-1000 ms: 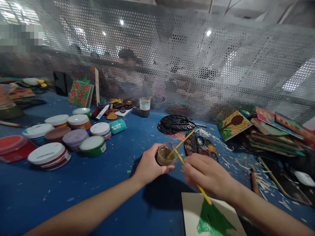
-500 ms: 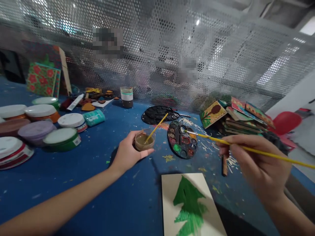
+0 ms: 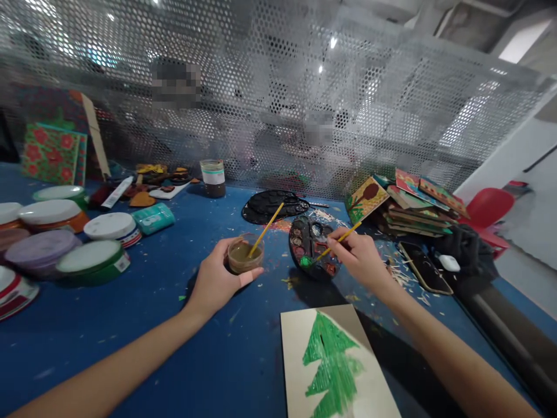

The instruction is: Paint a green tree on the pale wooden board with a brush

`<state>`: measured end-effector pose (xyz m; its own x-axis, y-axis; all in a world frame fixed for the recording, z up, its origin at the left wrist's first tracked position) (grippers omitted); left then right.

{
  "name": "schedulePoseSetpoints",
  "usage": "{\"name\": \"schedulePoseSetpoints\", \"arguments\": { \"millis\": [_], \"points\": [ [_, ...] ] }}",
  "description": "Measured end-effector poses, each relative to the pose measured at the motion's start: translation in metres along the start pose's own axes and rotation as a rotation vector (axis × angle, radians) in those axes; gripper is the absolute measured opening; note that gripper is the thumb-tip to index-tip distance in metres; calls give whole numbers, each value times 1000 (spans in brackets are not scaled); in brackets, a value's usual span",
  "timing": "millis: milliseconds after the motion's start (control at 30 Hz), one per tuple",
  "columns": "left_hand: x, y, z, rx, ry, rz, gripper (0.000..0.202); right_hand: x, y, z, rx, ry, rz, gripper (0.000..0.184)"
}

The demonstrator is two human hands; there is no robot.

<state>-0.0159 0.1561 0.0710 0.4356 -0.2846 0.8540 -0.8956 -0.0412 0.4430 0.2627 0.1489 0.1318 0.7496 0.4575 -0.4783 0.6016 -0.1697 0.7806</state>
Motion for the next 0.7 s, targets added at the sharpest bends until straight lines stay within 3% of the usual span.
{"name": "schedulePoseSetpoints", "arguments": {
  "millis": [433, 600, 667, 700],
  "points": [
    [1, -1, -2, 0, -95, -109, 64, 5, -8, -10, -31, -16, -72, 26],
    [16, 14, 5, 197, -303, -239, 71, 10, 3, -4, 6, -50, -127, 23],
    [25, 20, 18, 276, -434, -302, 61, 13, 18, 6, 77, -79, -166, 22],
    [30, 21, 26, 274, -487, -319, 46, 14, 28, 14, 124, -90, -197, 22]
  ]
}}
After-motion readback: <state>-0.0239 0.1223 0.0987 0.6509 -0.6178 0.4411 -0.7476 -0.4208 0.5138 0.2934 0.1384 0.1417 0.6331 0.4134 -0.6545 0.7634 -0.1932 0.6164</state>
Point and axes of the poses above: each hand's wrist, its own z-axis away from the middle knuckle, its own y-axis out of the back of the hand, x = y × z, the point moved 3 cm from there along -z, towards the middle knuckle, and after that the axes turned 6 degrees about -x, right-handed, at the moved point
